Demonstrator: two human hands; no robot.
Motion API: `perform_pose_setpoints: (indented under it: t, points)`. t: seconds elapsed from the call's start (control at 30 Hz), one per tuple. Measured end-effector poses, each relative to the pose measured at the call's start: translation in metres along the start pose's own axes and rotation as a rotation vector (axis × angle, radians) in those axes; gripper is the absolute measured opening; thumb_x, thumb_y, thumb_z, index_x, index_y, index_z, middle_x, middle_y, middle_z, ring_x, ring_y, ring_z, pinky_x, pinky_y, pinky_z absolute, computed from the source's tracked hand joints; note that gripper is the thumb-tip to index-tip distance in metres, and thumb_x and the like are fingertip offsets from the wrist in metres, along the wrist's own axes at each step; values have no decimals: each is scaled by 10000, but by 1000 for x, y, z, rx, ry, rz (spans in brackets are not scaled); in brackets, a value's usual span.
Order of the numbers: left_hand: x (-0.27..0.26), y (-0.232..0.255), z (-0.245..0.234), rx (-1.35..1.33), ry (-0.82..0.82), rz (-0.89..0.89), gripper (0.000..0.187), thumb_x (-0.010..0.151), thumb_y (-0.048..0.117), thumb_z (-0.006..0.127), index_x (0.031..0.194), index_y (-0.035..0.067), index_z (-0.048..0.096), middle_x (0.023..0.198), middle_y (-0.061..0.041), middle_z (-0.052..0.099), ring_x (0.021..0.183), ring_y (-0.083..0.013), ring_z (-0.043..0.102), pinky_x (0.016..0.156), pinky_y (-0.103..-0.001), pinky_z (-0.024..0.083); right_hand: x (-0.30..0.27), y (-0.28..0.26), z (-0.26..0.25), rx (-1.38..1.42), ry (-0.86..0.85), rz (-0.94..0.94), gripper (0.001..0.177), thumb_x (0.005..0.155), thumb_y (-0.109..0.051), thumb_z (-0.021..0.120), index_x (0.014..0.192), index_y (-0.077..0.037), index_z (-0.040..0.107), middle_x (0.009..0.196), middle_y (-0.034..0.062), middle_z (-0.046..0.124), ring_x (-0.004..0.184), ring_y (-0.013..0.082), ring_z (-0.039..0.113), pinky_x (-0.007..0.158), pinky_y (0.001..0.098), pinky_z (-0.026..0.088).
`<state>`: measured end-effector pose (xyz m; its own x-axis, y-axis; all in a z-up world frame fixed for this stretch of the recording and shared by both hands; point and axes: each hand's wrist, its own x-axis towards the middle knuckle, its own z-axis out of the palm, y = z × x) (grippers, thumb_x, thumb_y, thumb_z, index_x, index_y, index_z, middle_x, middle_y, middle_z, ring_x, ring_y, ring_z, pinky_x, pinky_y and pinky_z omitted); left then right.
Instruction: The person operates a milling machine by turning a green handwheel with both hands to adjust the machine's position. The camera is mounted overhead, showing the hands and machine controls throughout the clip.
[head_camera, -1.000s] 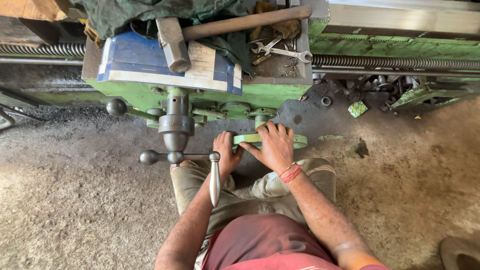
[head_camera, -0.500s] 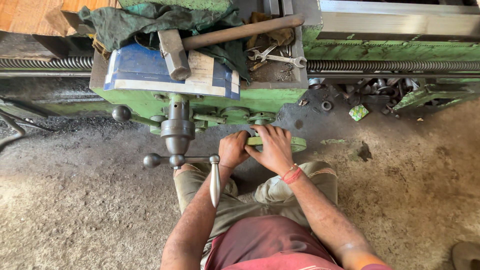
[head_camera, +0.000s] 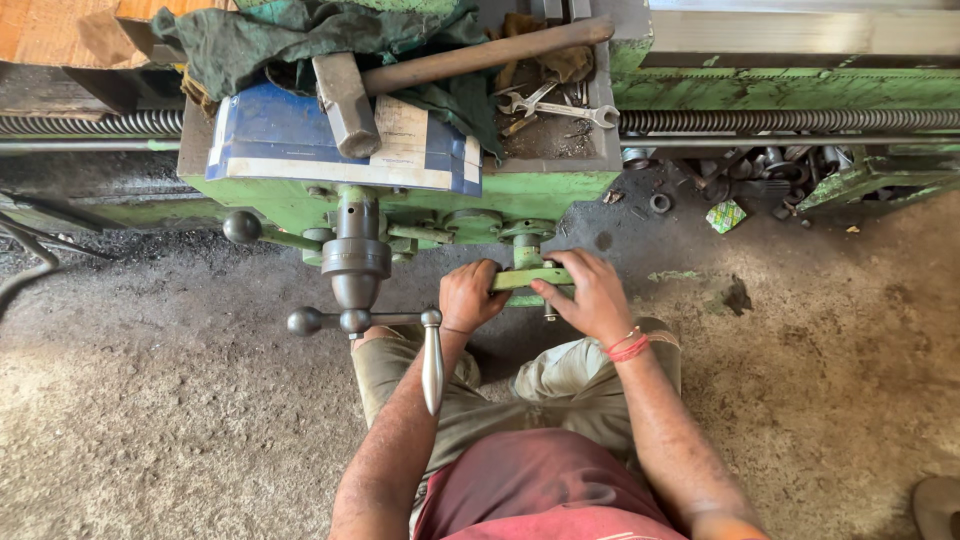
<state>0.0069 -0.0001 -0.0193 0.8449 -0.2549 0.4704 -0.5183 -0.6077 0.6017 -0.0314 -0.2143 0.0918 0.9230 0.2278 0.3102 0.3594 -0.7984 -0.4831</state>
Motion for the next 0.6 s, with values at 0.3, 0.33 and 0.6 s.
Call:
perform_pose_setpoints:
  t: [0.3,0.33,0.6]
  points:
    - [-5,-5,5,14,8,-7,341,687,263,847,906,109,635,814,-86,668,739,-331,671,650,-453,529,-35,84,18,219,-92,261,632,834,-640,724,1044,-45,687,908,95,706,823,246,696,756,378,539]
    - [-5,-6,5,12,14,-5,342,687,263,848,907,109,635,814,-86,667,737,-331,670,650,-453,529,-39,91,21,274,-68,265,643,834,-640,739,1050,-37,683,891,94,706,815,237,686,761,371,533]
    - [-6,-7,6,5,42,2,353,664,246,855,912,115,640,817,-76,668,741,-320,676,648,-444,533,-60,118,42,480,60,294,628,861,-617,753,1058,-30,648,883,52,677,832,138,619,781,312,511]
